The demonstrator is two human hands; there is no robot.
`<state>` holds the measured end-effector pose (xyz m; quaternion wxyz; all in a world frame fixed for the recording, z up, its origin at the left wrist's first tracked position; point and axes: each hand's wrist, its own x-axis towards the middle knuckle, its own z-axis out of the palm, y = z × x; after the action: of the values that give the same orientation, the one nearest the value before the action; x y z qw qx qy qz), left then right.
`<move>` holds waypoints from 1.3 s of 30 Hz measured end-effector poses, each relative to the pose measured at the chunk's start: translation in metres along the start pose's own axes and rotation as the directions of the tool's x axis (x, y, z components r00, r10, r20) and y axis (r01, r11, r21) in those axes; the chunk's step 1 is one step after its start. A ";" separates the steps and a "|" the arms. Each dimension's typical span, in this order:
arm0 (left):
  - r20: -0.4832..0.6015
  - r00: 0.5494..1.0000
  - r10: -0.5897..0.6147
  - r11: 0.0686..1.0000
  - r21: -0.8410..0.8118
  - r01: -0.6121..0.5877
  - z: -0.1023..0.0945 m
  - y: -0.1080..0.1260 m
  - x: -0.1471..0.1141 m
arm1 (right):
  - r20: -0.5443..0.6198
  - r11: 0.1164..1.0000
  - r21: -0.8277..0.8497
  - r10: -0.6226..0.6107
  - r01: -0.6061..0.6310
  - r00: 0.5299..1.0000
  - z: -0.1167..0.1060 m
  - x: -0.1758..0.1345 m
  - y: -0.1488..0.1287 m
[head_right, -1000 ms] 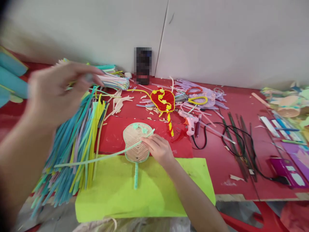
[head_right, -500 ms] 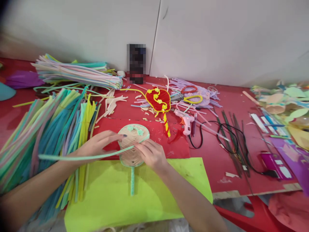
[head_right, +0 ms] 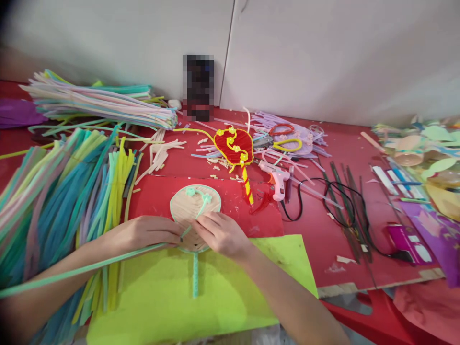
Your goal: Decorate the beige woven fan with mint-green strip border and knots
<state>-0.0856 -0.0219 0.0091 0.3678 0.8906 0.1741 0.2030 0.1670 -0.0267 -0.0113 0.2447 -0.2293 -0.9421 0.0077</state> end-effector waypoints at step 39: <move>0.045 0.981 -0.190 0.953 -0.230 0.196 0.001 -0.006 -0.002 | -0.045 0.998 -0.054 -0.029 0.027 0.999 0.003 -0.002 0.014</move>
<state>-0.0880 -0.0193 0.0039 0.4897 0.8223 0.2310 0.1750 0.1726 -0.0150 -0.0168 0.2603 -0.2227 -0.9391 -0.0262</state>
